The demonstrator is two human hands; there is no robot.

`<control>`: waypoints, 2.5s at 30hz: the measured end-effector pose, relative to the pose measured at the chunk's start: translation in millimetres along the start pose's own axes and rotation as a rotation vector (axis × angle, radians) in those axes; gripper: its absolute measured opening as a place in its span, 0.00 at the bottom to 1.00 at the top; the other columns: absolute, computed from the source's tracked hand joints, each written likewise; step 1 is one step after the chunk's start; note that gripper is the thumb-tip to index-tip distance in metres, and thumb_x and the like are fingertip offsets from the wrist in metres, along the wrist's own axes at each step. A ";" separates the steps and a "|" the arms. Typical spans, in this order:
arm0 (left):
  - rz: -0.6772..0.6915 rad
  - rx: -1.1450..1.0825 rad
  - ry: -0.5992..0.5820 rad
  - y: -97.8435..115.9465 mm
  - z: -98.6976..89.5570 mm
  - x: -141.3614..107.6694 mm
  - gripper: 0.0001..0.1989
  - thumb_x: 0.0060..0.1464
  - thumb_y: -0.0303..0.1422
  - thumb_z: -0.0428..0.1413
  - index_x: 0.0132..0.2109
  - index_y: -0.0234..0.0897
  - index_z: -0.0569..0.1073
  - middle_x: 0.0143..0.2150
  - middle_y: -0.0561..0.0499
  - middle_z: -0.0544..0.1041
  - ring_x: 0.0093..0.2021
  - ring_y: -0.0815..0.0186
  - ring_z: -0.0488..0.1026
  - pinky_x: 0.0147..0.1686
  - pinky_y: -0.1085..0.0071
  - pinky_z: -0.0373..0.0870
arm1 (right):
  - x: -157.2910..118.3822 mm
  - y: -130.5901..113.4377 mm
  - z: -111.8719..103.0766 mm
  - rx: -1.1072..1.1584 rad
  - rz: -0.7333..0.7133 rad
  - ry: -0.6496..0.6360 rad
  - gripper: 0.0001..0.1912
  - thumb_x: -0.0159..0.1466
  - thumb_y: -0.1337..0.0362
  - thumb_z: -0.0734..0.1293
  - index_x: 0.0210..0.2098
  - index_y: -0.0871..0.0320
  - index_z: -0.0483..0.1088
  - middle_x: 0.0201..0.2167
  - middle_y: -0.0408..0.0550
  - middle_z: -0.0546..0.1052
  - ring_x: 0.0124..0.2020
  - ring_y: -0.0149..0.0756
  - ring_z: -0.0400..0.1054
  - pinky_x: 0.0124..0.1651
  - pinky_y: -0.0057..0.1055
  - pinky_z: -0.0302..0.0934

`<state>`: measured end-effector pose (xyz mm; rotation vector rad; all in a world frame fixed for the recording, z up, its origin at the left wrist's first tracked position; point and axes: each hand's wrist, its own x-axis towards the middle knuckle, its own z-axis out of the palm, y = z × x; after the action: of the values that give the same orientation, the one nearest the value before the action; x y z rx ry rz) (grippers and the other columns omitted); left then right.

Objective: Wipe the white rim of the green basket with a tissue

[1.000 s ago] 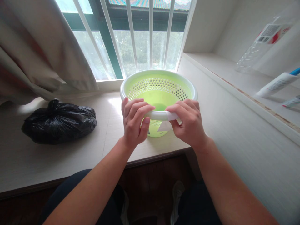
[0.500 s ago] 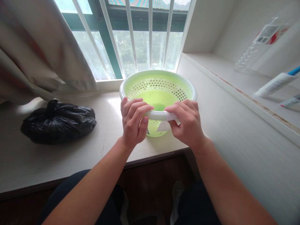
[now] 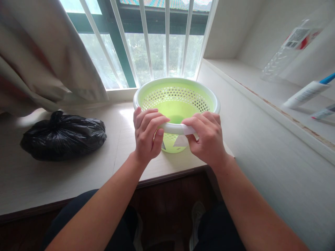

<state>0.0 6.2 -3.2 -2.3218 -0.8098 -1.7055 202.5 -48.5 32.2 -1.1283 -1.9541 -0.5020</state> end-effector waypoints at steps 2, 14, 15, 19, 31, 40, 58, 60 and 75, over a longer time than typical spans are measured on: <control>0.000 -0.003 0.000 -0.1 -0.2 0.2 0.15 0.70 0.35 0.43 0.52 0.44 0.74 0.49 0.51 0.79 0.62 0.63 0.71 0.75 0.53 0.53 | -0.1 0.2 0.3 -0.001 0.001 0.001 0.14 0.59 0.75 0.68 0.42 0.53 0.71 0.34 0.41 0.77 0.40 0.40 0.66 0.51 0.39 0.56; 0.026 0.002 -0.003 -5.9 0.3 -1.3 0.16 0.70 0.35 0.43 0.54 0.45 0.73 0.49 0.51 0.79 0.62 0.63 0.71 0.76 0.51 0.54 | -1.5 4.1 -3.1 0.001 -0.033 -0.043 0.10 0.65 0.71 0.67 0.45 0.53 0.71 0.35 0.42 0.77 0.40 0.39 0.65 0.51 0.39 0.55; 0.028 0.004 -0.005 -6.3 0.1 -1.3 0.16 0.70 0.35 0.43 0.54 0.45 0.73 0.49 0.51 0.79 0.62 0.63 0.71 0.76 0.51 0.55 | -1.2 4.7 -3.5 0.000 -0.040 -0.047 0.09 0.65 0.70 0.67 0.45 0.53 0.71 0.35 0.42 0.77 0.40 0.39 0.65 0.51 0.39 0.55; 0.033 0.004 -0.013 -7.7 -0.3 -1.6 0.16 0.70 0.35 0.43 0.55 0.46 0.73 0.50 0.50 0.79 0.62 0.62 0.71 0.76 0.50 0.55 | 0.4 6.9 -5.4 0.006 -0.052 -0.068 0.08 0.67 0.69 0.68 0.45 0.53 0.71 0.36 0.42 0.78 0.40 0.39 0.65 0.51 0.38 0.55; 0.046 -0.006 -0.022 -8.5 -1.1 -0.9 0.16 0.70 0.35 0.43 0.56 0.47 0.73 0.51 0.51 0.79 0.63 0.63 0.71 0.78 0.54 0.53 | 1.7 12.9 -9.7 0.042 -0.061 -0.100 0.06 0.70 0.67 0.67 0.46 0.53 0.71 0.38 0.42 0.78 0.41 0.38 0.66 0.51 0.38 0.56; 0.042 -0.005 -0.025 -8.4 -1.0 -0.9 0.17 0.69 0.35 0.43 0.56 0.47 0.73 0.51 0.51 0.79 0.62 0.63 0.71 0.77 0.52 0.54 | 1.8 17.3 -10.5 0.061 -0.067 -0.099 0.08 0.68 0.69 0.68 0.46 0.52 0.71 0.36 0.41 0.78 0.41 0.37 0.66 0.50 0.37 0.56; 0.037 0.003 -0.024 -8.0 -1.0 -1.1 0.17 0.69 0.34 0.43 0.56 0.47 0.73 0.50 0.51 0.79 0.62 0.63 0.72 0.76 0.52 0.55 | 0.7 26.8 -14.0 0.082 -0.086 -0.117 0.12 0.66 0.73 0.68 0.46 0.51 0.70 0.36 0.41 0.77 0.40 0.37 0.67 0.51 0.36 0.57; 0.037 0.012 -0.027 -8.1 -1.0 -1.2 0.17 0.69 0.35 0.42 0.56 0.47 0.73 0.50 0.51 0.79 0.62 0.63 0.72 0.76 0.52 0.55 | 1.0 27.4 -14.3 0.089 -0.085 -0.119 0.12 0.66 0.73 0.67 0.46 0.51 0.70 0.36 0.41 0.77 0.40 0.36 0.67 0.51 0.36 0.57; 0.033 0.000 -0.010 -6.6 0.4 -0.4 0.16 0.70 0.35 0.43 0.55 0.47 0.73 0.50 0.51 0.79 0.62 0.63 0.72 0.77 0.52 0.55 | 0.2 26.4 -11.5 0.097 -0.079 -0.093 0.13 0.65 0.73 0.68 0.46 0.51 0.71 0.38 0.42 0.79 0.42 0.38 0.68 0.51 0.37 0.58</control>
<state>-3.0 11.8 -5.0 -2.3322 -0.7697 -1.6816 230.1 -42.4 37.8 -1.0330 -2.0870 -0.3974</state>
